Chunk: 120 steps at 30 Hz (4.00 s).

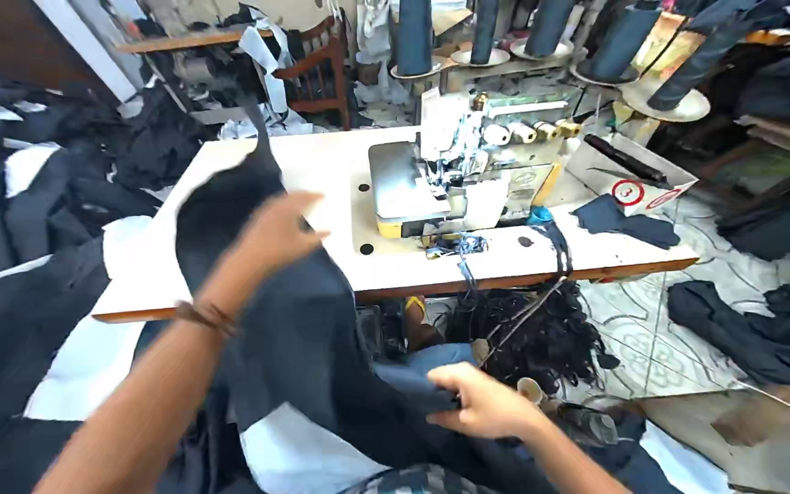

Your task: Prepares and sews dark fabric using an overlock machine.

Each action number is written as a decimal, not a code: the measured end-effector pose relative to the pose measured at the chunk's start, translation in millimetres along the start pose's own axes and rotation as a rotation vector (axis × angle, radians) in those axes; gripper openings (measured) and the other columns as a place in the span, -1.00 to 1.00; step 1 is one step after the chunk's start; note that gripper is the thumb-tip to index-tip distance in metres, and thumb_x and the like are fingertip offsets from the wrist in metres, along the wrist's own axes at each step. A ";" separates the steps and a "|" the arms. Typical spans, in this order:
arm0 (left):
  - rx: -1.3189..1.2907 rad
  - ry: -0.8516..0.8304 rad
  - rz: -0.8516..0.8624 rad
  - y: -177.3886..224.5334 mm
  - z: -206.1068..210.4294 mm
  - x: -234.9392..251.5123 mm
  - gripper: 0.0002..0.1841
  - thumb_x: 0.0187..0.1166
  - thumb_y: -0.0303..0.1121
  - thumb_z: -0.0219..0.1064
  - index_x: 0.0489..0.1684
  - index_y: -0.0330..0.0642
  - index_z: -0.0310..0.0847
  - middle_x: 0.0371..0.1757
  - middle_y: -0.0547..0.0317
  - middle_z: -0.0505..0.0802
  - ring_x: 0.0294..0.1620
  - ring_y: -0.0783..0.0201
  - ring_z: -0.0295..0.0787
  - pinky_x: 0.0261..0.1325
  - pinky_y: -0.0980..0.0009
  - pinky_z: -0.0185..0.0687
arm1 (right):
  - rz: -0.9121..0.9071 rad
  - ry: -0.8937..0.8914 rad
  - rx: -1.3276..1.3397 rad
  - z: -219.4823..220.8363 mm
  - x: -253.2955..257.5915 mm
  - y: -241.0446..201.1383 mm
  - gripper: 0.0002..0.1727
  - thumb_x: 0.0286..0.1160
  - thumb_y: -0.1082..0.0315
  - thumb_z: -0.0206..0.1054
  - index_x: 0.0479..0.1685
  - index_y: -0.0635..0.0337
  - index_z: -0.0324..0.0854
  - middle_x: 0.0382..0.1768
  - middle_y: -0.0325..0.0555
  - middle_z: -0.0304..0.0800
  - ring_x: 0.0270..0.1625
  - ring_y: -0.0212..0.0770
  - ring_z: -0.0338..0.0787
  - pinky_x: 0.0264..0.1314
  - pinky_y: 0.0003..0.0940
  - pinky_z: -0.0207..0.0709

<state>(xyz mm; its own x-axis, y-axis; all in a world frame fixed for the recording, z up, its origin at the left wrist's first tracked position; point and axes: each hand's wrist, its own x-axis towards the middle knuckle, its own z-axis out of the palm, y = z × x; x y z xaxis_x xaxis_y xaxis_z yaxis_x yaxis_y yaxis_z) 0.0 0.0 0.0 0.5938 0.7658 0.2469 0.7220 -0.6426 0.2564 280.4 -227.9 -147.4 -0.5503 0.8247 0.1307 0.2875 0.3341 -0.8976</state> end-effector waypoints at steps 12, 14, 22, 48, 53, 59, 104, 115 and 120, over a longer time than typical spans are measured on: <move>-0.025 -0.302 0.321 146.4 189.6 75.5 -0.21 0.70 0.29 0.05 0.57 -0.29 0.48 0.36 -0.16 0.77 0.26 -0.15 0.77 0.27 -0.15 0.64 | 0.021 0.062 0.287 44.3 -28.9 35.2 -0.76 0.44 0.37 0.49 -0.16 0.42 0.69 -0.31 0.03 0.79 -0.21 -0.33 0.77 -0.07 -0.42 0.64; -0.038 -0.696 0.100 166.4 168.4 113.8 -0.18 0.78 0.29 -0.13 0.21 -0.45 0.62 0.13 -0.35 0.79 0.23 -0.27 0.76 0.24 -0.28 0.60 | 0.049 0.089 0.346 45.7 -30.0 40.5 -0.76 0.43 0.38 0.49 -0.13 0.43 0.70 -0.29 0.02 0.81 -0.19 -0.38 0.77 -0.05 -0.47 0.63; -0.242 -0.863 -0.229 144.5 244.1 176.9 0.01 0.18 0.65 0.25 0.17 -0.21 0.79 0.24 -0.15 0.84 0.36 -0.08 0.74 0.42 -0.24 0.53 | 0.106 0.079 0.352 37.6 -18.3 40.3 -0.74 0.45 0.31 0.50 -0.15 0.36 0.67 -0.36 -0.07 0.76 -0.26 -0.43 0.74 -0.15 -0.49 0.61; 0.342 0.266 -0.218 -146.1 -98.1 -66.4 -0.70 0.50 -0.59 0.31 0.18 -0.50 0.61 0.20 -0.83 0.58 0.23 -0.87 0.46 0.06 -0.81 0.23 | -0.011 0.403 0.300 -72.2 -25.3 8.5 -0.79 0.65 -0.09 0.29 -0.20 -0.38 0.80 -0.32 -0.85 0.81 -0.25 -0.87 0.70 -0.15 -0.82 0.58; -0.295 0.512 -0.666 -117.7 -109.8 28.4 -0.62 0.76 -0.22 0.09 0.41 -0.21 0.45 0.10 0.14 0.69 -0.05 0.45 0.62 0.04 0.41 0.60 | 0.357 0.517 0.547 -52.4 20.1 22.3 -0.84 0.62 0.18 0.16 -0.26 -0.12 0.63 -0.47 -0.56 0.82 -0.39 -0.64 0.78 -0.22 -0.62 0.72; -0.343 -0.048 -0.391 -53.1 29.5 39.6 0.06 0.64 -0.10 0.36 0.93 -0.24 -0.49 0.86 -0.35 0.10 0.81 -0.25 0.18 0.73 -0.24 0.22 | 0.528 0.489 0.578 -51.4 30.0 47.1 -0.70 0.78 0.19 -0.06 -0.12 0.05 0.58 -0.44 -0.44 0.82 -0.35 -0.55 0.81 -0.19 -0.55 0.74; -0.035 0.016 0.779 118.3 80.6 -91.7 -0.78 0.69 -0.48 0.17 -0.17 -0.11 0.79 -0.36 0.14 0.80 -0.38 0.18 0.75 -0.27 0.29 0.65 | 0.286 0.663 0.427 0.6 41.5 13.3 -0.83 0.36 0.42 0.50 -0.46 0.04 0.59 -0.64 -0.47 0.62 -0.60 -0.62 0.55 -0.49 -0.65 0.45; -0.309 0.048 0.691 112.4 113.9 -108.9 -0.75 0.73 -0.40 0.20 -0.18 -0.04 0.87 -0.29 0.25 0.87 -0.16 0.31 0.78 0.13 0.35 0.64 | 0.187 0.615 0.253 38.5 -6.4 -28.0 -0.86 0.56 0.42 0.22 -0.28 0.19 0.69 -0.51 -0.56 0.57 -0.53 -0.83 0.46 -0.45 -0.88 0.38; -0.347 0.234 0.706 112.2 123.5 -120.0 -0.84 0.68 -0.41 0.31 -0.28 -0.10 0.81 -0.43 0.20 0.76 -0.25 0.31 0.71 0.38 0.28 0.53 | 0.147 0.654 0.153 42.0 -15.2 -36.8 -0.87 0.54 0.39 0.24 -0.30 0.17 0.67 -0.51 -0.54 0.58 -0.51 -0.86 0.45 -0.44 -0.91 0.34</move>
<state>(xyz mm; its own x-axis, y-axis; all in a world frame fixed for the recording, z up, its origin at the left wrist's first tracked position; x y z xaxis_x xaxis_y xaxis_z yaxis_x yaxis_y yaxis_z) 53.6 -160.8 -116.2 0.7498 0.1773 0.6374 0.0321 -0.9720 0.2326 245.2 -271.9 -133.9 0.0863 0.9784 0.1876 0.1828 0.1695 -0.9684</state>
